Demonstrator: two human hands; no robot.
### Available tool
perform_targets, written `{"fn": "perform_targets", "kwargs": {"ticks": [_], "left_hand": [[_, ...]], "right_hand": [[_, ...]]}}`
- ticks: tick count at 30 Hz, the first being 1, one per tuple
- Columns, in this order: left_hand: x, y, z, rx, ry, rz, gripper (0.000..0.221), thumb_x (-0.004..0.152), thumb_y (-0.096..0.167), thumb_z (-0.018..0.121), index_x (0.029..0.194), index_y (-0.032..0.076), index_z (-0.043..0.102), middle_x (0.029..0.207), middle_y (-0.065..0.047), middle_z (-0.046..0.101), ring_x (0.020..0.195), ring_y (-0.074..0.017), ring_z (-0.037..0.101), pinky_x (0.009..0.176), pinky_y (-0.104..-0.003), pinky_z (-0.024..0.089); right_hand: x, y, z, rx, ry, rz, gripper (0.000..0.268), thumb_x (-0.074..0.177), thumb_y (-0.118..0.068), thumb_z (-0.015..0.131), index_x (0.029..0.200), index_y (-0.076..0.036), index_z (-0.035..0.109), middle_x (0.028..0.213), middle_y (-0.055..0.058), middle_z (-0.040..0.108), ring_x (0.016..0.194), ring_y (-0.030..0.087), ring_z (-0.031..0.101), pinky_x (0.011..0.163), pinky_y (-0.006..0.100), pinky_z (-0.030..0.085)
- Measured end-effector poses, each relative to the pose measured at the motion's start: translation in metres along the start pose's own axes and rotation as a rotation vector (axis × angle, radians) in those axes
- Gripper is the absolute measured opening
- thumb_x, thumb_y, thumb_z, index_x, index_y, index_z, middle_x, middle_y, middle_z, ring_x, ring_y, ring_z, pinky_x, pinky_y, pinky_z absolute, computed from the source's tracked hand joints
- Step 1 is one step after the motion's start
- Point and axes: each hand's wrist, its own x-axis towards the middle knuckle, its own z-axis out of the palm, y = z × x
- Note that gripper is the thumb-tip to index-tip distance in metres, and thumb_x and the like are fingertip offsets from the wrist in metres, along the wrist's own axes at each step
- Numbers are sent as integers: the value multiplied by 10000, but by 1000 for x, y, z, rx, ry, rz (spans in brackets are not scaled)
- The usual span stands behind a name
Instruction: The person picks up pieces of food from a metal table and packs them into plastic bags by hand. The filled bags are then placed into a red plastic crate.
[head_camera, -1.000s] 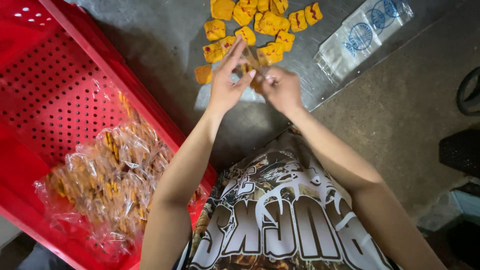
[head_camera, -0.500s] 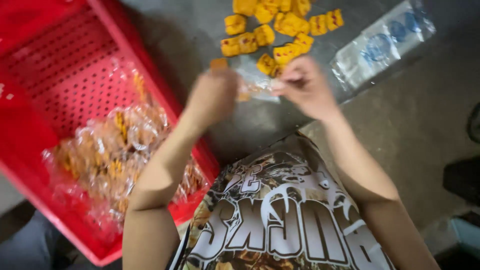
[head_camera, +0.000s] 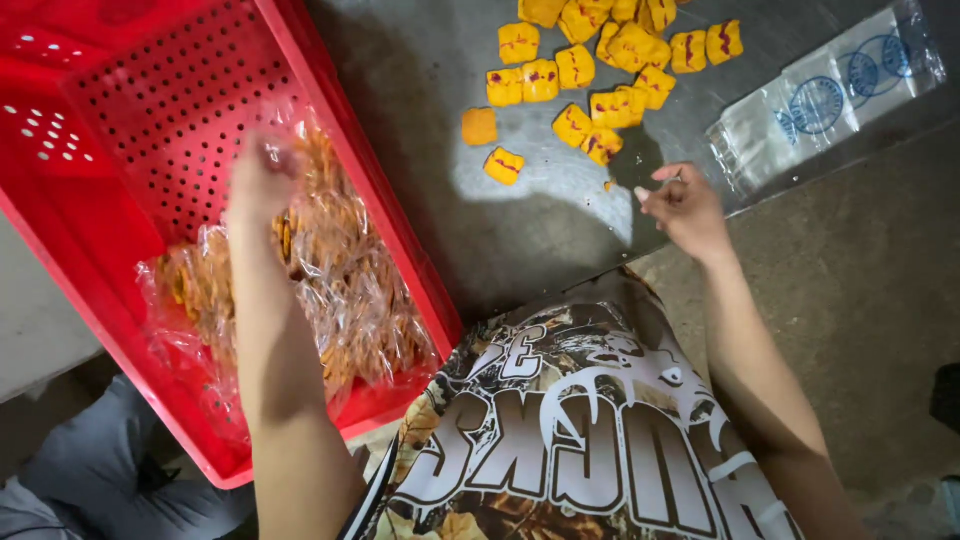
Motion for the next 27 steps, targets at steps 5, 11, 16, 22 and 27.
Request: {"fn": "perform_targets", "kwargs": {"ticks": [5,11,16,22,27], "left_hand": [[-17,-39,56,267,-161,-151,291,1063,235,515,1287,49,525,1129,-181,645,1012,-393,641,849,-504,520],[21,-53,85,-1873,-562,-671,558,1070,473,482,1483,101,432,1333,-190,598,1158,-381,558,983,-525,494],[-7,-4,24,-458,238,-61,1074,823,-185,579,1666,87,-29,1736,-236,196,1569,-358,360,1251,-441,500],[13,205,5,-750,361,89,840,887,-232,530,1572,212,328,1623,-66,442,1293,-195,520,939,-270,487],[15,318,54,-808,133,226,842,933,-68,749,1630,79,301,1575,-110,532,1456,-230,550,1070,-369,533]], "right_hand": [[0,58,-15,-472,-4,63,461,938,-319,789,1271,-79,579,803,78,738,694,144,649,647,323,485],[-7,100,0,-469,-38,-132,302,847,-258,747,1101,-101,698,822,59,747,747,239,729,691,367,552],[30,78,-40,-538,417,-93,195,942,-306,728,990,-116,734,825,119,751,754,302,744,695,428,575],[70,95,-72,-738,611,54,334,987,-403,660,1009,-69,661,877,229,724,819,462,681,723,568,520],[89,126,-78,-767,493,116,276,1051,-368,560,1104,-112,649,993,252,718,951,486,667,831,584,511]]}}
